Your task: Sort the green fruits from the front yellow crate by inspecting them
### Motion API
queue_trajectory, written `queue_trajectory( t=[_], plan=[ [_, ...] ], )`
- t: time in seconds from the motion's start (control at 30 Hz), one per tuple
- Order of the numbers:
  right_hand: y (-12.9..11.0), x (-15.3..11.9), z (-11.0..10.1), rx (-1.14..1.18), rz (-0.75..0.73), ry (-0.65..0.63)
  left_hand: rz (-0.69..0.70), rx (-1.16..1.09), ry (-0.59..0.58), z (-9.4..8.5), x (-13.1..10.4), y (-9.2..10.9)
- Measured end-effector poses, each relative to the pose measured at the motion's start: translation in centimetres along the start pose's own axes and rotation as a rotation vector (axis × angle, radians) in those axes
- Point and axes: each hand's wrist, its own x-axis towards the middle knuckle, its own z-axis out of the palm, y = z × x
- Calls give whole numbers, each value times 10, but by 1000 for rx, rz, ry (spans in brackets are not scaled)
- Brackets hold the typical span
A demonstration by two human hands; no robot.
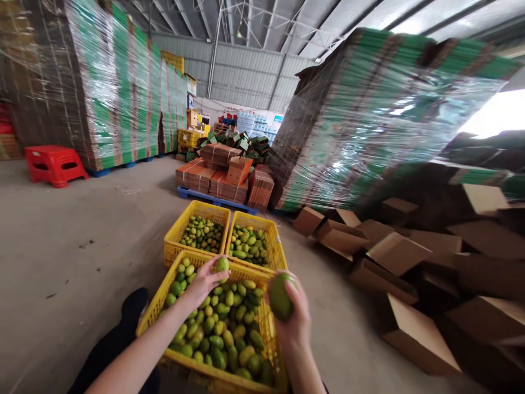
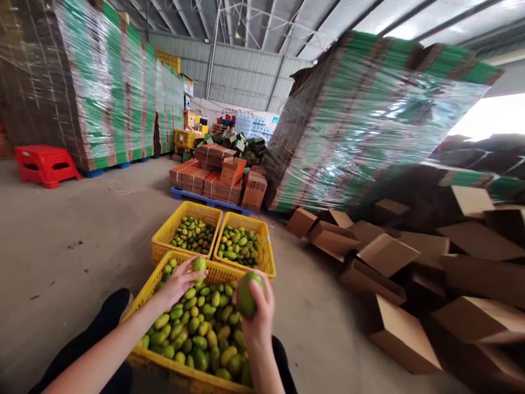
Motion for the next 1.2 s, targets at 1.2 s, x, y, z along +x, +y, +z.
queue_trajectory(
  t=[1.2],
  plan=[
    [88, 53, -11, -118, 238, 261, -332, -180, 40, 1, 12, -24]
  ],
)
